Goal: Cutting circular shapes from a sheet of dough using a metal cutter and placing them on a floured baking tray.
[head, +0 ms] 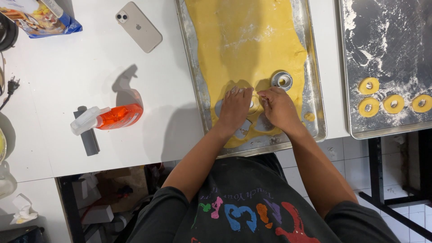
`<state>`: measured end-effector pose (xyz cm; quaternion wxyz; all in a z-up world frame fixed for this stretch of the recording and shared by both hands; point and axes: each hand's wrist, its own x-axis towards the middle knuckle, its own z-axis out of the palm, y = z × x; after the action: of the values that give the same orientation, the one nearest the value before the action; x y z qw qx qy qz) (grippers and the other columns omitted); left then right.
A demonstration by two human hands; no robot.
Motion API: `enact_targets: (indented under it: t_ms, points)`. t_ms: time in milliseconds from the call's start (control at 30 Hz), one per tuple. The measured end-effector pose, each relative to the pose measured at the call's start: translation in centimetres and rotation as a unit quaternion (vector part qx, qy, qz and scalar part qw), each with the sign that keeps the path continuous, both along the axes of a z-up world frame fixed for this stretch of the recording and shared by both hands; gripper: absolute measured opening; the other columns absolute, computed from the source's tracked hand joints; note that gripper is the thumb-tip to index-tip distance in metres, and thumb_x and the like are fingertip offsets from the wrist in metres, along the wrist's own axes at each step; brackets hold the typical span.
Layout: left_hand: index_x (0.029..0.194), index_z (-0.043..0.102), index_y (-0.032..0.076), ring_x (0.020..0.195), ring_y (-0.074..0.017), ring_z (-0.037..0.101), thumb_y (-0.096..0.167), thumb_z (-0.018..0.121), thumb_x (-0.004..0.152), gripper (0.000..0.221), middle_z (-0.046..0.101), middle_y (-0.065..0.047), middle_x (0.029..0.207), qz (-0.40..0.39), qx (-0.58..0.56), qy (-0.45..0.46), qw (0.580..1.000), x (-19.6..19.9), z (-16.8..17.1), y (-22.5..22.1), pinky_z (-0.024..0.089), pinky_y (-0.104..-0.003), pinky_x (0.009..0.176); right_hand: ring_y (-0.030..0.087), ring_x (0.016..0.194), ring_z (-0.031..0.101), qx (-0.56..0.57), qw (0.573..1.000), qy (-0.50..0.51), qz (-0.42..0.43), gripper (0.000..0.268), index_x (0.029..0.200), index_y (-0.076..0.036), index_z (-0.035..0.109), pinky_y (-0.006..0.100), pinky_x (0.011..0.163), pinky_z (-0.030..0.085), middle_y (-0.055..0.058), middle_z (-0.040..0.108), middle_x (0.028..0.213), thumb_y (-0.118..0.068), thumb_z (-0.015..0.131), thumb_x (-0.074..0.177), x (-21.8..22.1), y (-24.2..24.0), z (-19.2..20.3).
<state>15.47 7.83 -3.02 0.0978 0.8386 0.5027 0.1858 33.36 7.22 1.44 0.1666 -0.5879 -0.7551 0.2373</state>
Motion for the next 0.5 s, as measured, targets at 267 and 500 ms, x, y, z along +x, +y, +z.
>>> enact_targets:
  t_ms: [267, 500]
  points:
    - [0.122, 0.060, 0.008, 0.098, -0.0366, 0.064, 0.015, 0.064, 0.097, 0.027, 0.063, -0.011, 0.099, 0.002, -0.073, -0.095, 0.993, -1.5, 0.3, 0.2, 0.051, -0.049, 0.084, 0.032, 0.097, 0.064, 0.060, 0.988, -0.116, 0.078, 0.023, 0.111, -0.016, 0.077, 0.043, 0.084, 0.053, 0.008, 0.066, 0.098, -0.022, 0.074, 0.090, 0.1, 0.9, -5.0]
    - [0.123, 0.065, 0.016, 0.106, -0.0315, 0.063, 0.019, 0.064, 0.099, 0.025, 0.060, -0.003, 0.104, 0.055, -0.106, -0.135, 0.984, -3.8, 0.1, -0.5, 0.050, -0.048, 0.088, 0.031, 0.108, 0.059, 0.112, 0.982, -0.080, 0.133, 0.015, 0.102, -0.011, 0.070, 0.042, 0.091, 0.047, 0.009, 0.064, 0.107, -0.021, 0.068, 0.090, -0.4, 1.1, -7.0]
